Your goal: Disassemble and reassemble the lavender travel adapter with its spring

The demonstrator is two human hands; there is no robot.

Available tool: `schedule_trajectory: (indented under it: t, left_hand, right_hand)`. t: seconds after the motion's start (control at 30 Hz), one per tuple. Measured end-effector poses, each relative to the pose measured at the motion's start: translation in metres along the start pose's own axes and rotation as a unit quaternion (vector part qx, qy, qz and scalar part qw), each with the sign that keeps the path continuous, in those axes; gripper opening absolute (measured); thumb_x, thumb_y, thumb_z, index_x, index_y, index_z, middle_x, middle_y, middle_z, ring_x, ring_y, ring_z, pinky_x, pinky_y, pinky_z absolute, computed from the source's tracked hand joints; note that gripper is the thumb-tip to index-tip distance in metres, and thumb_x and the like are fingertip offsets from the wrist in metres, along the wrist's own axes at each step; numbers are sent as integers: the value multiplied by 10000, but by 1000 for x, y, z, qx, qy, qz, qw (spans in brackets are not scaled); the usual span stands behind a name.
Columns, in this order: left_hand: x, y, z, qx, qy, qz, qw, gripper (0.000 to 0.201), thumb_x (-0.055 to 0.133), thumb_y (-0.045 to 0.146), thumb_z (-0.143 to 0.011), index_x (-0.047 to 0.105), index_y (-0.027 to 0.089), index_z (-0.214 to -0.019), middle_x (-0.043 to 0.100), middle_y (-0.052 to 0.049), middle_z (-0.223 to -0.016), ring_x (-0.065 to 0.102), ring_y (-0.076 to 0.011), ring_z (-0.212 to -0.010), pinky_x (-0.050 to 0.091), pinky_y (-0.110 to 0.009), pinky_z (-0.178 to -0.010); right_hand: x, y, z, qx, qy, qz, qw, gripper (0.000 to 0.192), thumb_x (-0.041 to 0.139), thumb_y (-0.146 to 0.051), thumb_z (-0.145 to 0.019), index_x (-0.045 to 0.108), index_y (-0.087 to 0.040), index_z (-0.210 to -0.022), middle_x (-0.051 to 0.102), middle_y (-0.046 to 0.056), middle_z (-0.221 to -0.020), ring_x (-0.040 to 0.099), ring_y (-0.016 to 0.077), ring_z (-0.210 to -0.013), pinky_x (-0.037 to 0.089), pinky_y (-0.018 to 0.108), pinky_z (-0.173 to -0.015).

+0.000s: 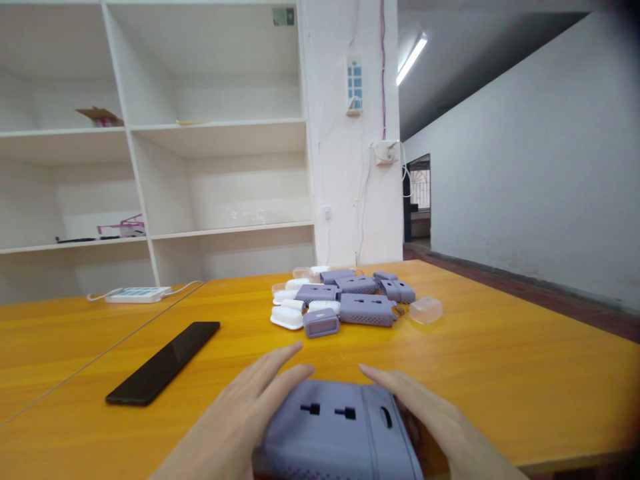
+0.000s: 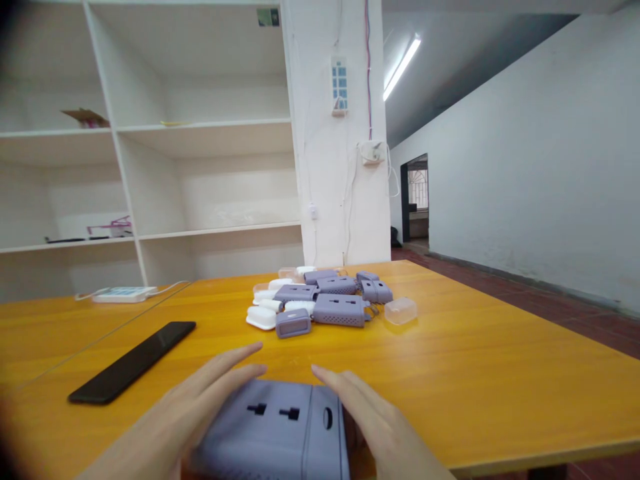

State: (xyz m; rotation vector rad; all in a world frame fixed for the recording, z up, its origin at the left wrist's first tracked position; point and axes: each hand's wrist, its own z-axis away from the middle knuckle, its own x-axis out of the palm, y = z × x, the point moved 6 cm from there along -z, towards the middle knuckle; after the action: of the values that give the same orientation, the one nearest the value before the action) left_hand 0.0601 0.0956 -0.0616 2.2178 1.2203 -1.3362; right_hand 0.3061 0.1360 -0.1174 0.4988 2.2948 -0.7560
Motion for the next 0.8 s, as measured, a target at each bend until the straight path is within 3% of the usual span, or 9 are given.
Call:
schedule_trajectory:
  t: [0.17,0.37,0.53,0.67,0.8]
  left_hand:
    - [18,-1,3,-29,-30,104,994,751,875,329,-744,528,254,-1407,672,-101,-1374,682,-233,-1222,576,-277,-985]
    - [20,0,3,-40,-23,127,991,771,878,300,-741,529,294,-1428,673,-83,-1366,686,-236,-1210,577,-273,-992]
    - [20,1,4,-28,-21,118,992,762,877,324,-745,537,267,-1425,673,-100,-1365,679,-238,-1222,575,-273,-990]
    - [25,0,1,-38,-37,111,992,733,868,333,-758,546,250,-1412,674,-110,-1357,675,-236,-1229,569,-289,-995]
    - [30,1,0,-45,-36,133,989,748,876,293,-740,543,269,-1409,681,-95,-1341,685,-230,-1209,570,-289,-1000]
  right_hand:
    - [-2,-2,1,-1,-1,4,1000,799,854,-452,-745,556,-295,-1469,661,78,-1401,655,333,-1243,548,361,-1055]
    - [-7,-9,-7,-23,-19,-11,999,825,867,-429,-737,540,-291,-1481,697,78,-1345,685,315,-1199,566,331,-1021]
    - [4,-2,-14,-54,-45,-44,997,865,861,-487,-711,538,-271,-1484,730,85,-1281,720,313,-1128,605,309,-944]
    - [10,7,-13,-53,-42,-48,997,857,854,-489,-714,545,-258,-1480,724,93,-1296,712,321,-1145,602,313,-947]
    - [3,0,-11,-33,-33,-43,998,799,856,-417,-720,575,-276,-1455,710,81,-1327,685,326,-1196,584,335,-992]
